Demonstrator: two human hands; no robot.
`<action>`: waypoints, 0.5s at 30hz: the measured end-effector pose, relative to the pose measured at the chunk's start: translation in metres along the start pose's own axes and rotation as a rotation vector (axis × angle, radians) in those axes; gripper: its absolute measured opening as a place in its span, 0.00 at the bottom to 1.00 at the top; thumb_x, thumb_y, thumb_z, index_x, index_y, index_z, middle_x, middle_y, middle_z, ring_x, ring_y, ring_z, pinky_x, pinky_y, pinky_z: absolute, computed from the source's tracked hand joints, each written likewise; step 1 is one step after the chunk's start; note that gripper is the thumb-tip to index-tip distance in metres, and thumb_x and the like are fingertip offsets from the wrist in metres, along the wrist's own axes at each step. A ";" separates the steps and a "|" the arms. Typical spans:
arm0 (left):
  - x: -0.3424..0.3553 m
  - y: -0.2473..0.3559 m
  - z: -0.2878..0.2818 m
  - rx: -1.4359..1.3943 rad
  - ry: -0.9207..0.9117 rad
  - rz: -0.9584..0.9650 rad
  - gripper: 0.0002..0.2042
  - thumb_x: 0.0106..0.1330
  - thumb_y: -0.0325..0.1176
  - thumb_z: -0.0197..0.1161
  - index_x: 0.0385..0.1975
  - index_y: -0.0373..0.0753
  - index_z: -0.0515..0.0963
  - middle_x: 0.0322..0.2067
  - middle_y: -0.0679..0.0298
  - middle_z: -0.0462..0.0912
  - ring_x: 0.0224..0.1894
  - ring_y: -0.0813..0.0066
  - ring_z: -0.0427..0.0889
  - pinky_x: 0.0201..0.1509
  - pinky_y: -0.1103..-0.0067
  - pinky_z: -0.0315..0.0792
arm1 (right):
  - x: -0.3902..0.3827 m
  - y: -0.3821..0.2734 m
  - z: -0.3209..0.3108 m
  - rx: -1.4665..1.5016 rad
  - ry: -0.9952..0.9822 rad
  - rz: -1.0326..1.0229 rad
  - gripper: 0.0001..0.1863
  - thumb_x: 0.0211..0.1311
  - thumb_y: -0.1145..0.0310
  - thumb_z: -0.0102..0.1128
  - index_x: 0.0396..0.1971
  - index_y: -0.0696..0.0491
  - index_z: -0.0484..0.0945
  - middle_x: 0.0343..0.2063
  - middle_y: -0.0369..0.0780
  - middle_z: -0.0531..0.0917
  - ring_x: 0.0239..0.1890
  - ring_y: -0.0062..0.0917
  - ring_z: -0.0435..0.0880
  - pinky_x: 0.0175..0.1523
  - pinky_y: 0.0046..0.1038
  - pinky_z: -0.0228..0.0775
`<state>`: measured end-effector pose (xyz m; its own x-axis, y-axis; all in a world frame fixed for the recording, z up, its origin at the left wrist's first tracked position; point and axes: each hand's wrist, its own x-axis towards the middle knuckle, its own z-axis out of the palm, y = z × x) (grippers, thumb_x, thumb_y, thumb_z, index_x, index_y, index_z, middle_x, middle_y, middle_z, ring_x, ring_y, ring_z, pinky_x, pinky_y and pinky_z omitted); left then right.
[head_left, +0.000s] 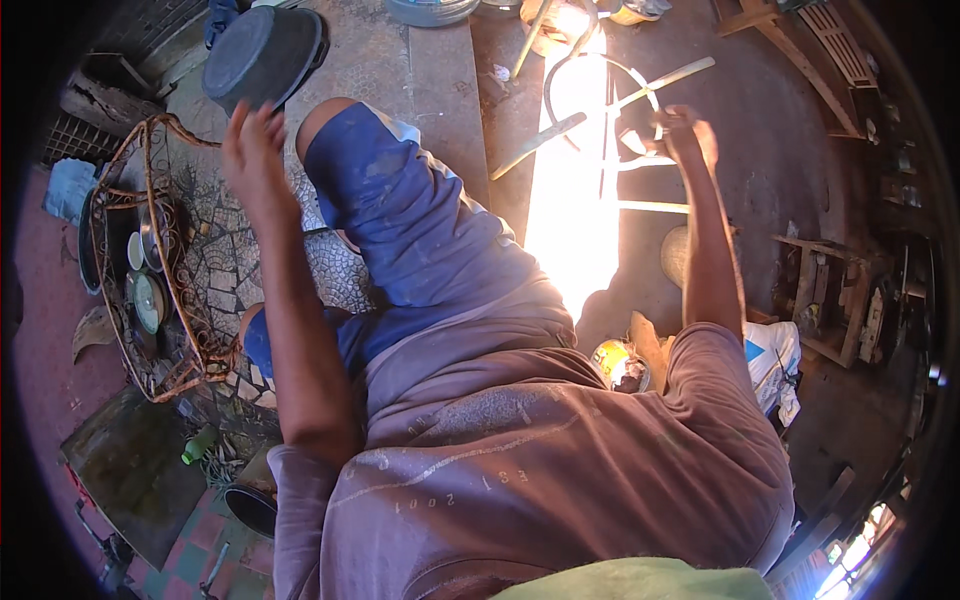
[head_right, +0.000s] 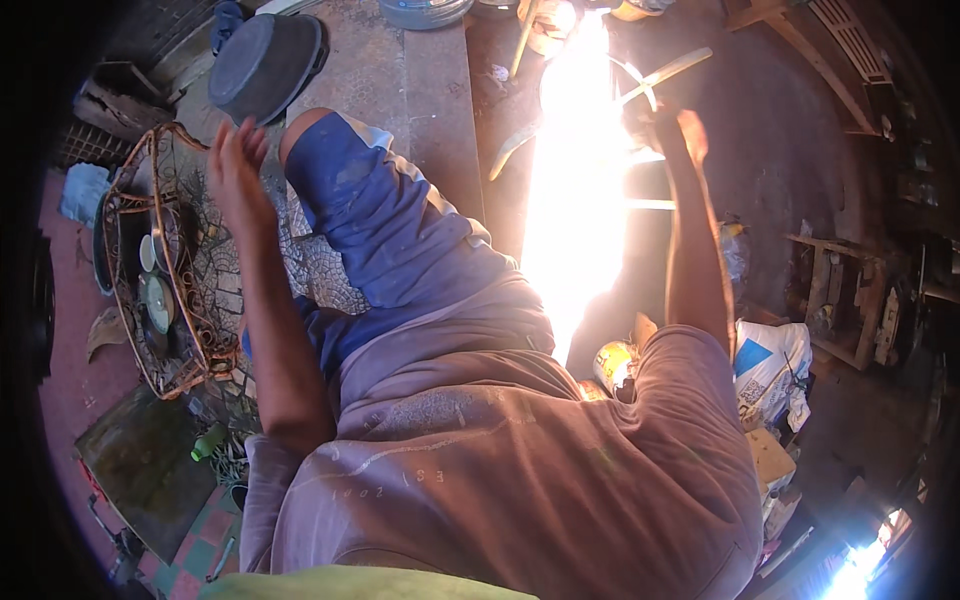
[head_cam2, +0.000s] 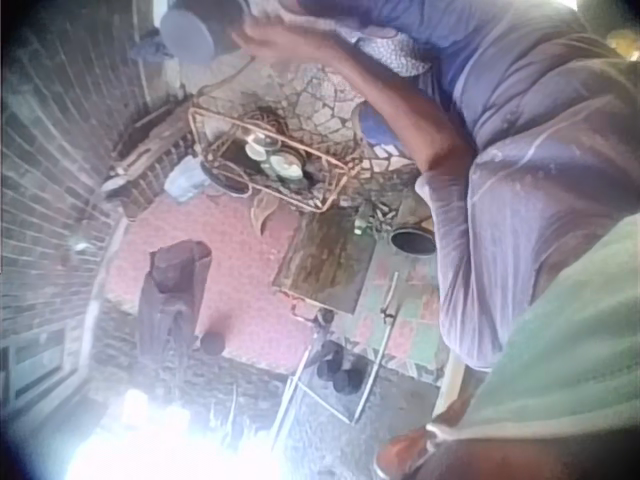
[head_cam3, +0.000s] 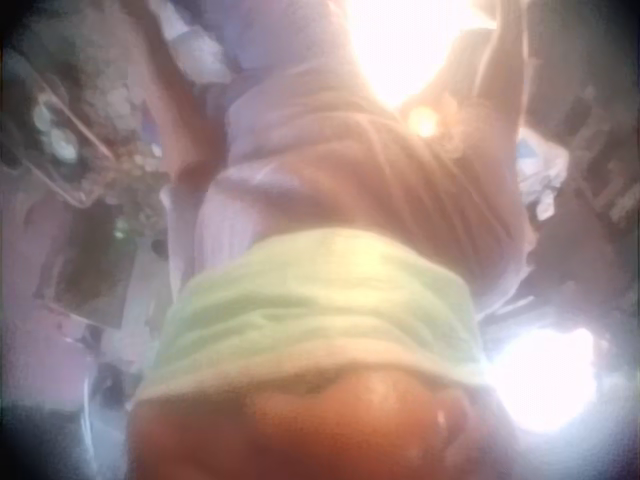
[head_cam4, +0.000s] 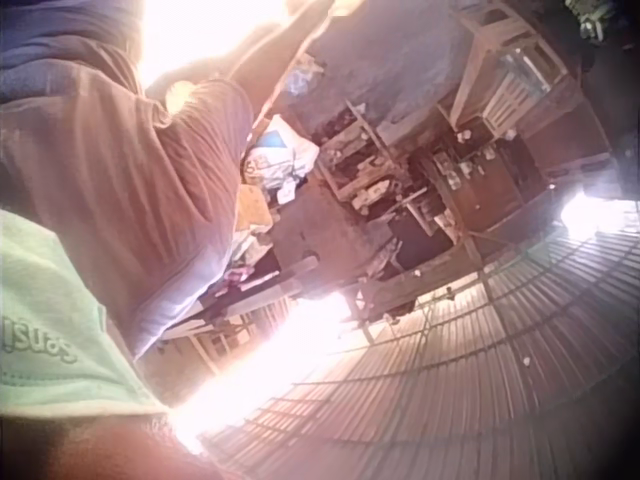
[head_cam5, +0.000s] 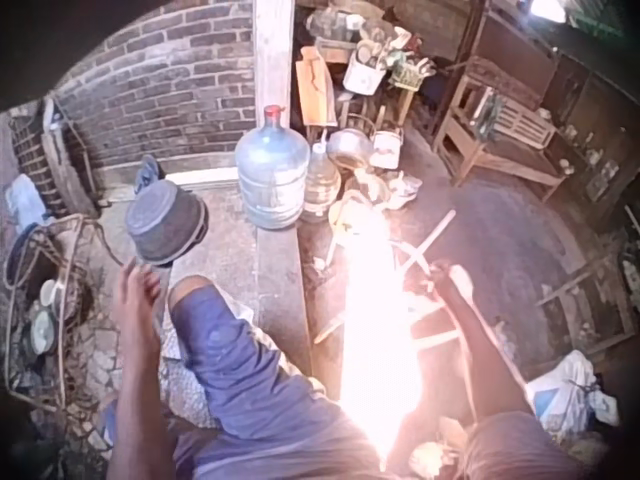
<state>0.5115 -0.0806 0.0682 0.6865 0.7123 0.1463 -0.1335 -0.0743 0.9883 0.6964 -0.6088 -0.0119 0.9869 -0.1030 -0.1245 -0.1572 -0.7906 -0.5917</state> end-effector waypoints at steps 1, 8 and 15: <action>-0.003 0.027 0.031 -0.069 -0.053 -0.059 0.23 0.74 0.38 0.57 0.64 0.32 0.67 0.52 0.52 0.82 0.51 0.69 0.81 0.57 0.76 0.74 | 0.015 0.019 -0.009 -0.116 0.026 0.060 0.19 0.70 0.63 0.58 0.55 0.57 0.75 0.37 0.43 0.88 0.39 0.28 0.89 0.39 0.26 0.80; -0.085 -0.004 0.171 0.048 -0.501 -0.180 0.24 0.68 0.39 0.61 0.61 0.32 0.73 0.53 0.53 0.81 0.53 0.66 0.81 0.60 0.75 0.73 | 0.025 0.111 -0.013 -0.659 -0.055 0.115 0.29 0.71 0.41 0.49 0.32 0.53 0.83 0.30 0.43 0.87 0.36 0.31 0.87 0.41 0.34 0.76; -0.133 -0.077 0.181 0.489 -0.817 0.104 0.32 0.69 0.42 0.61 0.71 0.36 0.62 0.64 0.45 0.72 0.65 0.53 0.73 0.69 0.70 0.65 | -0.031 0.090 -0.043 -0.596 -0.159 0.215 0.21 0.68 0.45 0.58 0.38 0.48 0.87 0.27 0.38 0.88 0.29 0.30 0.87 0.38 0.35 0.75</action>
<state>0.5601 -0.2961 -0.0192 0.9993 -0.0077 0.0374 -0.0359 -0.5246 0.8506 0.6531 -0.7032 -0.0269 0.9109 -0.2417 -0.3344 -0.2574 -0.9663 -0.0028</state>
